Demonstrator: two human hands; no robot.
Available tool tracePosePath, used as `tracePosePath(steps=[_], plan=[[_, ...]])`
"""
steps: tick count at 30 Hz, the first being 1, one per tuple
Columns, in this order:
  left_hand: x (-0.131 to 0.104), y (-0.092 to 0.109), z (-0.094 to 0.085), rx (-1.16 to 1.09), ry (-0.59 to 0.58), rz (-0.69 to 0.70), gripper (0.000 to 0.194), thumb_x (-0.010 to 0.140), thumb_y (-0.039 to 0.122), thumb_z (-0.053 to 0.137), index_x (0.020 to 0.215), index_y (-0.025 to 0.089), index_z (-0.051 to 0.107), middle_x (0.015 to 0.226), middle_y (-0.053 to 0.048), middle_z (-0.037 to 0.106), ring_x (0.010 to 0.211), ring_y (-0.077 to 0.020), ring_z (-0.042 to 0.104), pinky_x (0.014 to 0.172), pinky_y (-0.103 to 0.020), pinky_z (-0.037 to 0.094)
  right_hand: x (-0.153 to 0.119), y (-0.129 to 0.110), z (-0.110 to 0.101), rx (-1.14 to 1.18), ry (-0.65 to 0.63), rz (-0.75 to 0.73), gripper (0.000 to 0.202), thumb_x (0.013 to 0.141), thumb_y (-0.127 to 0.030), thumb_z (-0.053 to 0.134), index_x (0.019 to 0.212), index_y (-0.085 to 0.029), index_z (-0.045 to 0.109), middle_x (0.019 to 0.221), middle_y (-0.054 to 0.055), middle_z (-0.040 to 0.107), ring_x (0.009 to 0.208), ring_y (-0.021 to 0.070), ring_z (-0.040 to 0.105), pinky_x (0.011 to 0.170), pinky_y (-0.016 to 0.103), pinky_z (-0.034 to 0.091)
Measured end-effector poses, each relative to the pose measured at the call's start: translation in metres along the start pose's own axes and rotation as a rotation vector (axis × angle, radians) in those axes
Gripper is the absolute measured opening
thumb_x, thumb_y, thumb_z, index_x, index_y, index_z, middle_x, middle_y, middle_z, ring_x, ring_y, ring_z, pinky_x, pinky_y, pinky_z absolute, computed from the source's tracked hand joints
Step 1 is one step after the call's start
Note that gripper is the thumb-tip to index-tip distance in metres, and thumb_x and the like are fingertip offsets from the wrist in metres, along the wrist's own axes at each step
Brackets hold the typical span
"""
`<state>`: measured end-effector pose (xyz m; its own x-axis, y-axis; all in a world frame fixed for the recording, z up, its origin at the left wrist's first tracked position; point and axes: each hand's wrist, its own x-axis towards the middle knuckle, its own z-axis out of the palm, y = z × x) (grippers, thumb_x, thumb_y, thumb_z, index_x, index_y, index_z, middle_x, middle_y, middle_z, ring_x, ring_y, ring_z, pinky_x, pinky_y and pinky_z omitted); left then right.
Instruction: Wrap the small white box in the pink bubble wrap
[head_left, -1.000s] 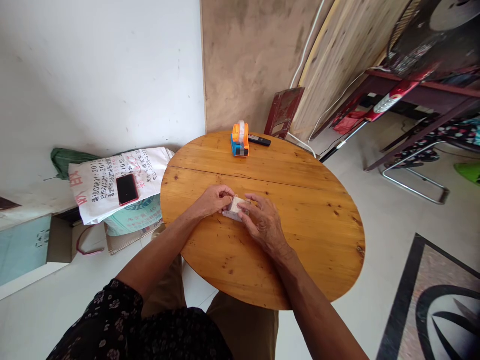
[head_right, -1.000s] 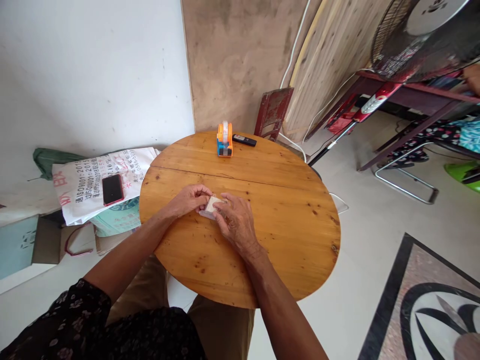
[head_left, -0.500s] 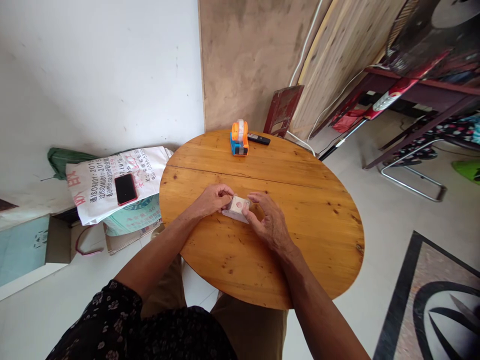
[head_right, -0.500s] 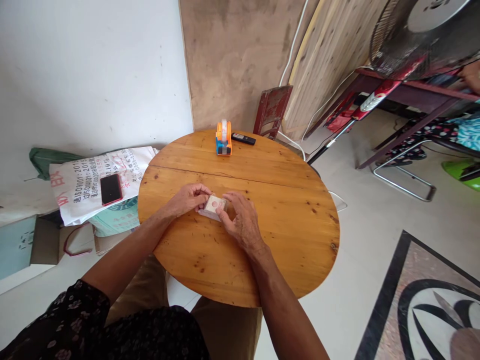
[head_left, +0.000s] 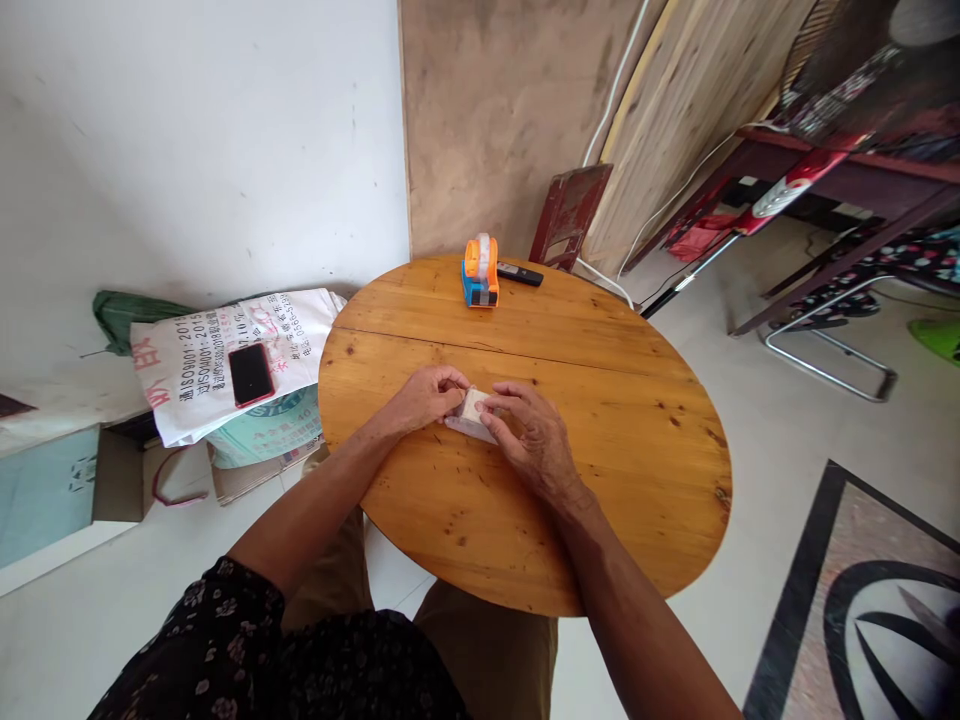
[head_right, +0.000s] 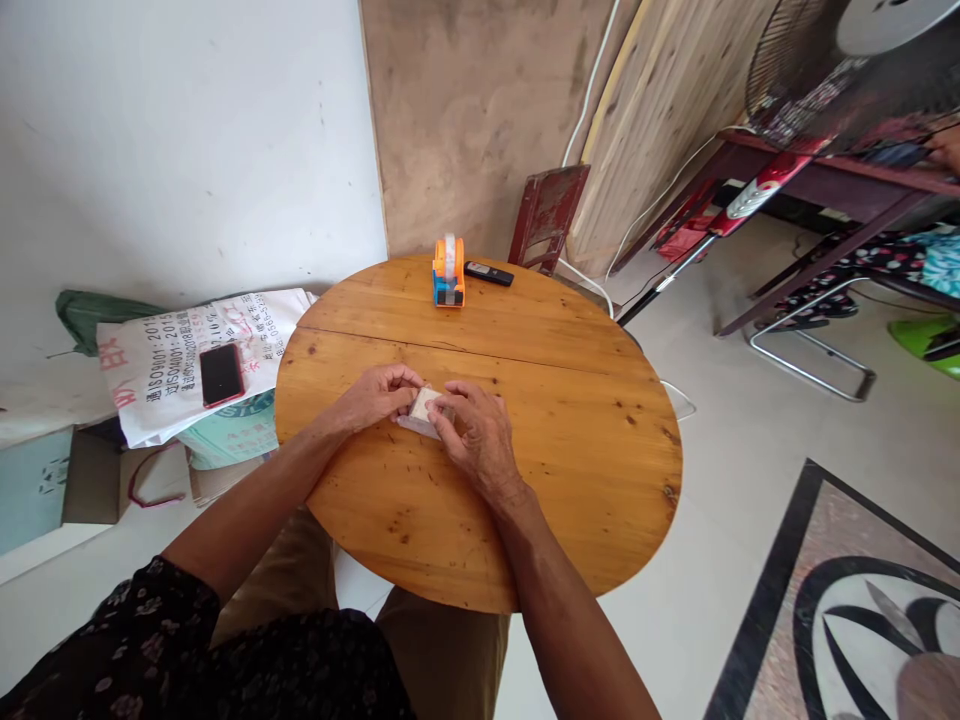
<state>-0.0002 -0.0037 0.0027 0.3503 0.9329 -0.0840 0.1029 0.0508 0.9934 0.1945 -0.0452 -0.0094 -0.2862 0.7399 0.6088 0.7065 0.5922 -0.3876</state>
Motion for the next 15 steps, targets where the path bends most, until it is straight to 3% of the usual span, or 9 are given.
tracePosePath(steps=[8,15], plan=[[-0.002,0.000,0.001,-0.004,-0.004,0.006,0.009,0.078,0.013,0.057,0.087,0.013,0.060,0.057,0.005,0.057,0.049,-0.0078,0.052,0.048,-0.018,0.042,0.004,0.002,0.004,-0.035,0.017,0.019,0.017,0.094,-0.029,0.055,0.086,-0.024,0.070,0.107,0.009,0.074,0.099,0.0246,0.069,0.085,0.042,0.050],[-0.002,-0.002,0.000,-0.014,-0.014,0.029,0.009,0.078,0.012,0.057,0.086,0.013,0.061,0.058,0.005,0.056,0.050,-0.0074,0.052,0.048,-0.017,0.041,0.002,-0.001,-0.010,0.078,-0.046,0.061,0.012,0.091,-0.032,0.060,0.093,-0.025,0.070,0.113,0.009,0.072,0.105,0.0252,0.068,0.090,0.043,0.049]])
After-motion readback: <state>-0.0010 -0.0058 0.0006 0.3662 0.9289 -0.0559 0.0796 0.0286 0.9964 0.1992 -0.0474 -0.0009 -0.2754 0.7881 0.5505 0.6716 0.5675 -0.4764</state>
